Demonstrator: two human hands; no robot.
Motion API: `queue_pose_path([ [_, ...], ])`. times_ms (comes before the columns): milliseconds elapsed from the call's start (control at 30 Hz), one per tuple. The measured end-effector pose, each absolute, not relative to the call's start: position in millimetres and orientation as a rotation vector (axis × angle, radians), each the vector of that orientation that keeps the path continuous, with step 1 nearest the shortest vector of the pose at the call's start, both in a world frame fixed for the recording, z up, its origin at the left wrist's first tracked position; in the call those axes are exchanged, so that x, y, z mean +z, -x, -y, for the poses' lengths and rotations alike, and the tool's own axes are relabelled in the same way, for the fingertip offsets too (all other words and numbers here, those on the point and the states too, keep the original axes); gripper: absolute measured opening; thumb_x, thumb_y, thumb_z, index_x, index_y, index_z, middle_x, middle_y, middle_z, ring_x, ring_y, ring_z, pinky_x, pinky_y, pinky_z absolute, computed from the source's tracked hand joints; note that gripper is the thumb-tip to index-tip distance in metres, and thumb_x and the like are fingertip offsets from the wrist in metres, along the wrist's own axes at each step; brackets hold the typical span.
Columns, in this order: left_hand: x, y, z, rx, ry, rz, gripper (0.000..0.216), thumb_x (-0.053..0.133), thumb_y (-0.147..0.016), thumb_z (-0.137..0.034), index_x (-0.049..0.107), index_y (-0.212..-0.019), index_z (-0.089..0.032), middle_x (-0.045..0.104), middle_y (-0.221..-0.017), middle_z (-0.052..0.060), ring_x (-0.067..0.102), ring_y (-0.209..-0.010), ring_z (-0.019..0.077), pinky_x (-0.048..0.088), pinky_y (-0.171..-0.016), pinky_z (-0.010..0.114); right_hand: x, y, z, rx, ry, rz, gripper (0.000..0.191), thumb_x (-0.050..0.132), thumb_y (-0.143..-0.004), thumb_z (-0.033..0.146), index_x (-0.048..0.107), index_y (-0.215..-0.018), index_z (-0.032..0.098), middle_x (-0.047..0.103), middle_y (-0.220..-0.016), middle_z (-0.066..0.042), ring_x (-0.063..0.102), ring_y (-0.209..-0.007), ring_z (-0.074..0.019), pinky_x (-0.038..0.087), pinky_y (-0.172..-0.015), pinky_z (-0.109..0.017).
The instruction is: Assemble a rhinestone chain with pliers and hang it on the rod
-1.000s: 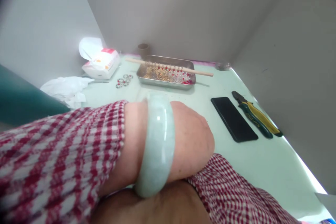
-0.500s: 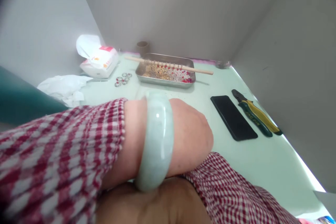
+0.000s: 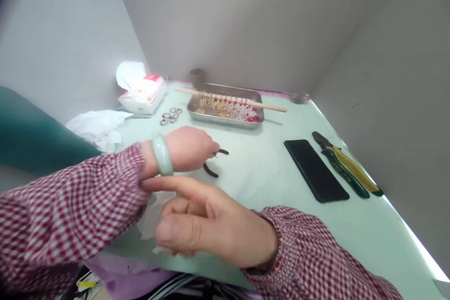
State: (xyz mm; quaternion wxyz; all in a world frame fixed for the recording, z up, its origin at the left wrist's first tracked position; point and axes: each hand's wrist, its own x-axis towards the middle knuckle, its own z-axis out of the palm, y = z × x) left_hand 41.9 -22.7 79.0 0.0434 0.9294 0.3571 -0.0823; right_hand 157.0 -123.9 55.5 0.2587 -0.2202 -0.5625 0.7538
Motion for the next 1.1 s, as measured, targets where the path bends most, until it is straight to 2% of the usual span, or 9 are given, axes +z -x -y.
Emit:
queue_pose_path([
  [67, 72, -24, 10, -0.063, -2.772, -1.296, 0.022, 0.045, -0.081, -0.019, 0.066, -0.080, -0.017, 0.067, -0.080, 0.009, 0.061, -0.076, 0.0211, 0.044, -0.071, 0.031, 51, -161, 115, 1.535, 0.901, 1.836, 0.040, 0.053, -0.086, 0.034, 0.047, -0.124, 0.023, 0.053, -0.077, -0.001, 0.050, -0.067, -0.0128, 0.043, -0.064, -0.029],
  [167, 57, -2, -4, 0.243, -2.422, -1.346, 0.022, 0.039, -0.082, -0.019, 0.061, -0.081, -0.018, 0.068, -0.075, 0.003, 0.060, -0.070, 0.0154, 0.044, -0.067, 0.025, 36, -167, 95, 0.493, 1.312, 2.179, 0.030, 0.053, -0.085, 0.028, 0.056, -0.114, 0.020, 0.055, -0.096, -0.009, 0.051, -0.091, -0.0233, 0.042, -0.079, -0.040],
  [267, 38, 9, -11, 0.407, -1.892, -1.238, 0.019, 0.038, -0.085, -0.025, 0.054, -0.087, -0.016, 0.067, -0.073, 0.002, 0.054, -0.052, 0.0101, 0.043, -0.053, 0.022, 15, -168, 74, 0.116, 1.435, 2.251, 0.040, 0.057, -0.082, 0.037, 0.053, -0.117, 0.017, 0.051, -0.112, -0.014, 0.046, -0.104, -0.0290, 0.040, -0.083, -0.044],
  [367, 20, 13, -14, 0.603, -1.598, -1.100, 0.014, 0.045, -0.084, -0.027, 0.052, -0.084, -0.014, 0.067, -0.071, 0.004, 0.052, -0.053, 0.0091, 0.042, -0.050, 0.020, -3, -162, 59, 0.028, 1.452, 2.335, 0.050, 0.061, -0.077, 0.045, 0.052, -0.118, 0.018, 0.049, -0.119, -0.014, 0.043, -0.107, -0.0309, 0.039, -0.084, -0.044],
  [567, 4, 19, -23, 0.792, -1.050, -0.837, 0.017, 0.058, -0.081, -0.026, 0.055, -0.088, -0.012, 0.063, -0.086, 0.007, 0.058, -0.058, 0.0098, 0.048, -0.054, 0.024, -10, -156, 39, -0.142, 1.598, 2.398, 0.020, 0.049, -0.084, 0.022, 0.060, -0.101, 0.019, 0.058, -0.093, -0.009, 0.049, -0.090, -0.0255, 0.036, -0.074, -0.039],
  [633, 2, 21, -25, 0.812, -0.932, -0.782, 0.015, 0.060, -0.081, -0.024, 0.056, -0.089, -0.011, 0.062, -0.087, 0.008, 0.061, -0.063, 0.0116, 0.050, -0.058, 0.025, -3, -157, 33, -0.159, 1.614, 2.387, 0.014, 0.050, -0.083, 0.021, 0.062, -0.091, 0.018, 0.058, -0.087, -0.009, 0.050, -0.086, -0.0252, 0.036, -0.072, -0.039],
  [767, 0, 23, -23, 0.830, -0.770, -0.664, 0.011, 0.060, -0.082, -0.020, 0.059, -0.088, -0.011, 0.060, -0.080, 0.005, 0.060, -0.069, 0.0115, 0.053, -0.063, 0.025, 6, -153, 23, -0.034, 1.349, 2.238, 0.014, 0.051, -0.086, 0.025, 0.061, -0.093, 0.017, 0.059, -0.092, -0.008, 0.050, -0.088, -0.0222, 0.037, -0.076, -0.037],
  [867, -1, 20, -16, 0.847, -0.699, -0.659, 0.012, 0.060, -0.082, -0.019, 0.060, -0.089, -0.010, 0.058, -0.073, 0.003, 0.057, -0.064, 0.0083, 0.052, -0.059, 0.019, -1, -144, 19, 0.112, 1.149, 2.043, 0.013, 0.050, -0.087, 0.019, 0.057, -0.096, 0.016, 0.057, -0.095, -0.007, 0.051, -0.088, -0.0190, 0.040, -0.078, -0.034],
  [1100, -5, 16, -10, 0.858, -0.650, -0.668, 0.010, 0.058, -0.083, -0.016, 0.060, -0.090, -0.009, 0.061, -0.079, 0.004, 0.058, -0.062, 0.0079, 0.053, -0.058, 0.019, -25, -144, 18, 0.398, 1.051, 1.860, 0.018, 0.053, -0.083, 0.013, 0.053, -0.100, 0.018, 0.054, -0.090, -0.004, 0.051, -0.071, -0.0137, 0.044, -0.065, -0.029],
])
